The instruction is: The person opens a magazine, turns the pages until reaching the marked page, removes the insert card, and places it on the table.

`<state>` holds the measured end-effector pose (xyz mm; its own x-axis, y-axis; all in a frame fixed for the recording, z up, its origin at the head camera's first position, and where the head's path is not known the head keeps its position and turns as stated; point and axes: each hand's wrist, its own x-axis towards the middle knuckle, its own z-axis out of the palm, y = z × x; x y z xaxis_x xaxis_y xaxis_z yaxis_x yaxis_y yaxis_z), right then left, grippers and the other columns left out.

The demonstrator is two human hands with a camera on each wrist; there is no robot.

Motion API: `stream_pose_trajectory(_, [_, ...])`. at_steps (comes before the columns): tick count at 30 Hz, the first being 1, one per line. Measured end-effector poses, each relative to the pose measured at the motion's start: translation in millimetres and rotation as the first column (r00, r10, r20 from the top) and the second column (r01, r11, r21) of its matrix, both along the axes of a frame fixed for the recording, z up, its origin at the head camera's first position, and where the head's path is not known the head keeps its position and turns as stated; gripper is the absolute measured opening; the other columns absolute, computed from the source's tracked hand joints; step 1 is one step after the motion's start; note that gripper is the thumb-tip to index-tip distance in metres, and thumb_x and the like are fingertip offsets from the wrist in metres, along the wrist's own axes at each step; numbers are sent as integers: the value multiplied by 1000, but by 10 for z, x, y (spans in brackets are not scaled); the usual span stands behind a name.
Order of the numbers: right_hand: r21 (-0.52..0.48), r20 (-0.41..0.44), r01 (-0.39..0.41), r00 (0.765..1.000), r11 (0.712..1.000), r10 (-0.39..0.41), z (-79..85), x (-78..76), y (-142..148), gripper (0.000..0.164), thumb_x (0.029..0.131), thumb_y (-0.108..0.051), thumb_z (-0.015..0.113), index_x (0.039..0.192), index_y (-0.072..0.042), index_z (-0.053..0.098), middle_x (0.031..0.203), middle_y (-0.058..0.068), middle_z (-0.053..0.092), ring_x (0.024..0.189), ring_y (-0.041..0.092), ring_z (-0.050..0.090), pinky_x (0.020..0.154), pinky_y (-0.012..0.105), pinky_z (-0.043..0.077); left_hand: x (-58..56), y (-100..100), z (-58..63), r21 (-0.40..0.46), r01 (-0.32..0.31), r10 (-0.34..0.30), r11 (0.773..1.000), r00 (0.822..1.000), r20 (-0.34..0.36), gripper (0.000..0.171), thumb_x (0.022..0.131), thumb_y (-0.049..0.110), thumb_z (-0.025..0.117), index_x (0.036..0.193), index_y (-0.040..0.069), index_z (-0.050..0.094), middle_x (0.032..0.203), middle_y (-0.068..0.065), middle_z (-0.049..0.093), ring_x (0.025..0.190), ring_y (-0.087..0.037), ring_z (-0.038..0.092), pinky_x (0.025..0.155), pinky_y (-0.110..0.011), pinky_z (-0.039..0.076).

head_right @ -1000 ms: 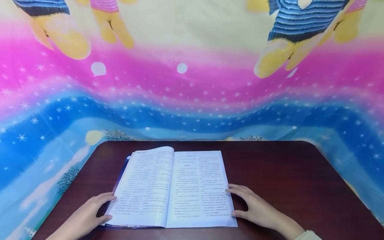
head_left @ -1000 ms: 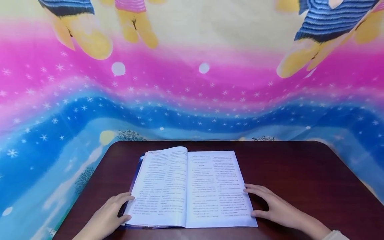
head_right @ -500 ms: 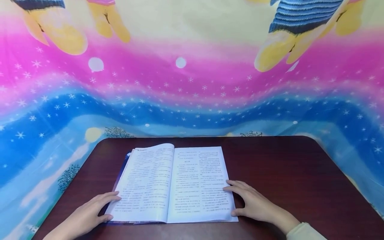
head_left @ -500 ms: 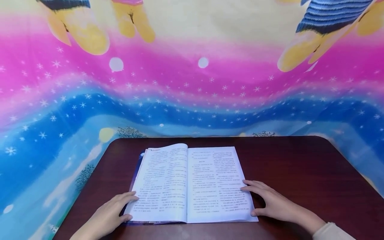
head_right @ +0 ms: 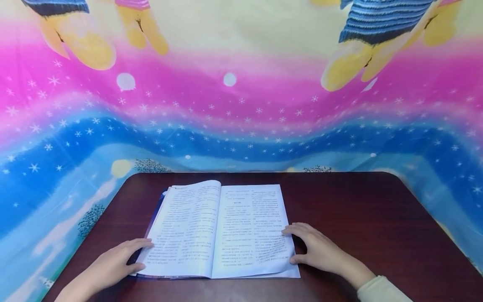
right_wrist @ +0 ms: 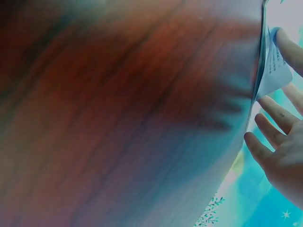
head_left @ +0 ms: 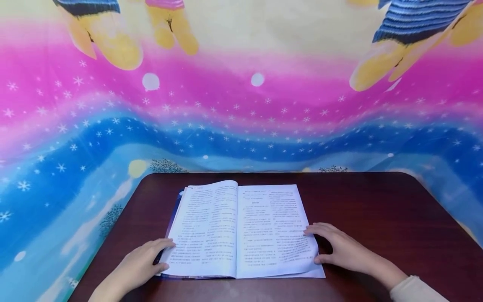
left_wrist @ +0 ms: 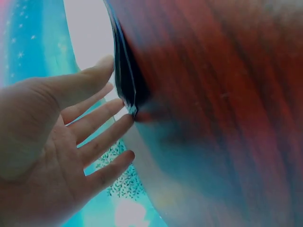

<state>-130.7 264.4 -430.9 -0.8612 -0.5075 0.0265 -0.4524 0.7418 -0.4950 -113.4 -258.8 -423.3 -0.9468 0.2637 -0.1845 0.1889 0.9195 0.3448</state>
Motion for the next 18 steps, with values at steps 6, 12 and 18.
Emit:
stream_pose_trajectory(6, [-7, -37, 18, 999, 1000, -18, 25, -48, -14, 46, 79, -48, 80, 117, -25, 66, 131, 2, 60, 125, 30, 52, 97, 54, 45, -40, 104, 83, 55, -10, 16, 998, 993, -118, 33, 89, 18, 75, 121, 18, 69, 126, -5, 65, 121, -30, 58, 97, -54, 46])
stream_pose_trajectory(12, [-12, -76, 12, 997, 1000, -12, 59, -70, -43, 37, 79, -43, 81, 110, -29, 66, 128, 2, 62, 124, 29, 53, 97, 53, 45, -51, 266, 133, 105, 19, 4, 994, 978, -208, 32, 94, 17, 70, 126, 21, 68, 125, 0, 66, 121, -26, 59, 98, -52, 47])
stream_pose_trajectory(18, [-19, -118, 15, 993, 1000, -17, 82, -79, -83, 38, 76, -39, 85, 108, -30, 66, 128, -1, 63, 122, 26, 54, 97, 51, 47, -39, 400, 164, 123, 75, -38, 990, 960, -279, 34, 93, 16, 70, 127, 20, 67, 125, 2, 66, 120, -24, 59, 97, -50, 48])
